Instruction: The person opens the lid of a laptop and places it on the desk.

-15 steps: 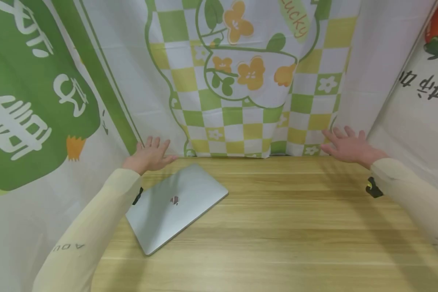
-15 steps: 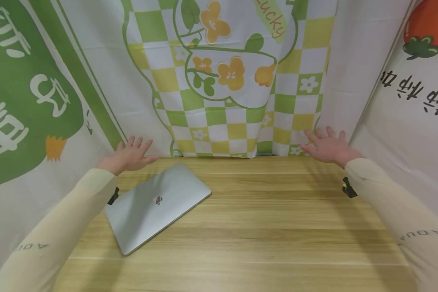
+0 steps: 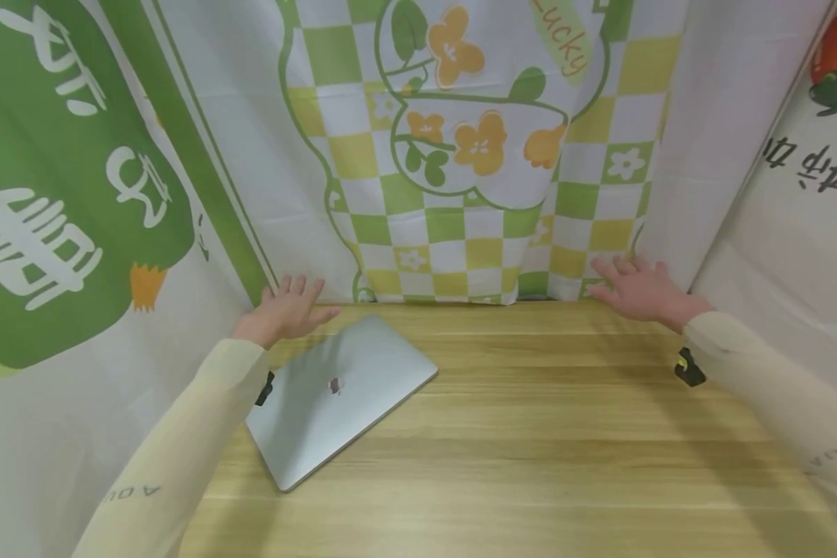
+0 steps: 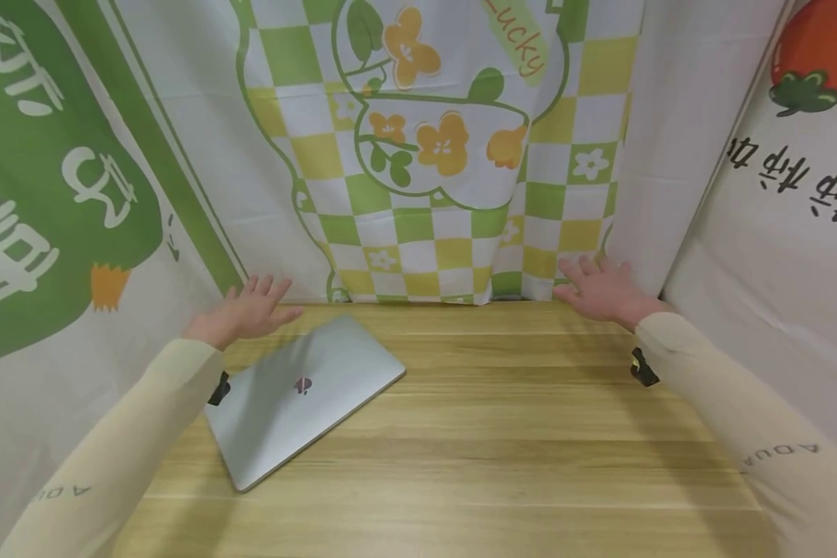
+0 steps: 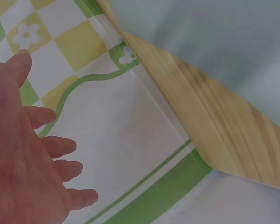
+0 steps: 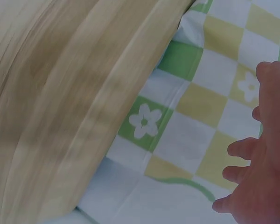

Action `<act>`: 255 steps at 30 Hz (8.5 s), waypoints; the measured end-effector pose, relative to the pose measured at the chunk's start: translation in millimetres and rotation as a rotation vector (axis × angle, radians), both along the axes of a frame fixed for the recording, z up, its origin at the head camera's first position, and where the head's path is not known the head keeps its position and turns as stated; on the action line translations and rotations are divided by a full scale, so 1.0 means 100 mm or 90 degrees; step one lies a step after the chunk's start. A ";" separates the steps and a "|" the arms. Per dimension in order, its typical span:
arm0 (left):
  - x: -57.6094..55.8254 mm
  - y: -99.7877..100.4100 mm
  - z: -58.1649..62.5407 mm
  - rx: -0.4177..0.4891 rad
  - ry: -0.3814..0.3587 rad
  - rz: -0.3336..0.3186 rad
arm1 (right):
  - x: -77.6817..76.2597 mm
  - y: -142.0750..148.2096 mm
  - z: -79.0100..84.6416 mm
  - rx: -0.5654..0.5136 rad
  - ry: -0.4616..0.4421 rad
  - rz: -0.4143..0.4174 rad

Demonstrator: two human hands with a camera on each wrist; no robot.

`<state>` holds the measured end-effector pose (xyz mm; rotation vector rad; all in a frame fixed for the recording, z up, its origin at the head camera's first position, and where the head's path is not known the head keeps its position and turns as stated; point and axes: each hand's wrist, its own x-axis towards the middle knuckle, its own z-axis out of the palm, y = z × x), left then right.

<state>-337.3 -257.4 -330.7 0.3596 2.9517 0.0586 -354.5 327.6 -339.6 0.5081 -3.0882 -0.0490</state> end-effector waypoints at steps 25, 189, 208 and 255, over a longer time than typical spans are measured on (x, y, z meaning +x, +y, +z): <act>0.11 -0.08 -0.28 0.079 -0.002 0.010 | 0.04 -0.72 -0.57 -0.115 -0.032 0.072; 0.61 -0.97 -1.03 0.192 -0.054 0.231 | 0.03 -3.02 -1.23 -0.372 -0.207 -0.002; 0.61 -0.85 -0.97 0.214 -0.086 0.238 | 0.05 -2.93 -1.22 -0.390 -0.222 -0.033; 0.56 -0.70 -1.03 0.255 -0.099 0.237 | 0.12 -2.68 -1.23 -0.387 -0.225 -0.028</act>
